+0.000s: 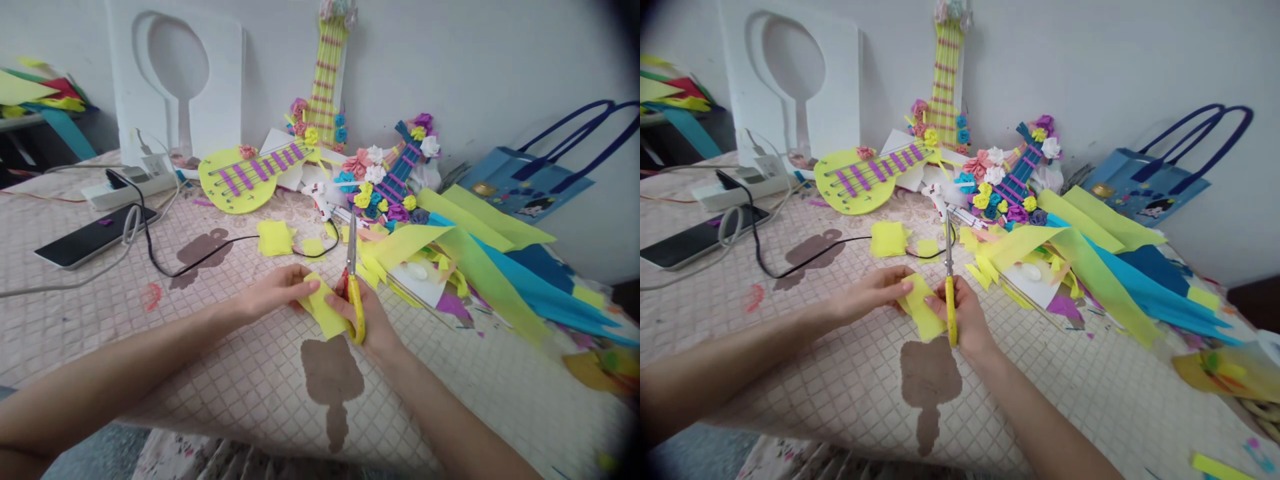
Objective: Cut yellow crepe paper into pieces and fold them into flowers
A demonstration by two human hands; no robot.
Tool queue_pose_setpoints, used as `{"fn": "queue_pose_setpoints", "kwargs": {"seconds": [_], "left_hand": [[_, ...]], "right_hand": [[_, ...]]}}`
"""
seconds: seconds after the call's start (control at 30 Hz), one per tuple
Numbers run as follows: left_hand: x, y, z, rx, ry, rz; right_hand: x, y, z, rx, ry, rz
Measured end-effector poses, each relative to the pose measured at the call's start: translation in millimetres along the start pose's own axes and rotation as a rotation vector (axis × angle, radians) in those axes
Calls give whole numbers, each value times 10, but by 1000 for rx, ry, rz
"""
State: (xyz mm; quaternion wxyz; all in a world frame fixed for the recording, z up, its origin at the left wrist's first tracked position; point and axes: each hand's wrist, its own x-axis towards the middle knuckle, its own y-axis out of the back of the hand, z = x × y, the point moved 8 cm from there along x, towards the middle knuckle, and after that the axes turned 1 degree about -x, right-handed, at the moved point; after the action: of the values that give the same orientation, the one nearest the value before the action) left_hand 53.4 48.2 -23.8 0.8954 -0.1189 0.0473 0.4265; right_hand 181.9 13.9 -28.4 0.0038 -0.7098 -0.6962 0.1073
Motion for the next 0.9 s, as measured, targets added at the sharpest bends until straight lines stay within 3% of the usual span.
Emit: {"fn": "queue_pose_setpoints", "kwargs": {"seconds": [0.2,0.6,0.9], "left_hand": [[44,106,-52,38,21,69],[68,149,20,-86,-44,12],[46,82,-38,-54,-3,-49]], "right_hand": [[4,12,32,-1,-3,-31],[26,55,19,-56,23,-15],[-23,-48,10,-38,-35,-98]]}}
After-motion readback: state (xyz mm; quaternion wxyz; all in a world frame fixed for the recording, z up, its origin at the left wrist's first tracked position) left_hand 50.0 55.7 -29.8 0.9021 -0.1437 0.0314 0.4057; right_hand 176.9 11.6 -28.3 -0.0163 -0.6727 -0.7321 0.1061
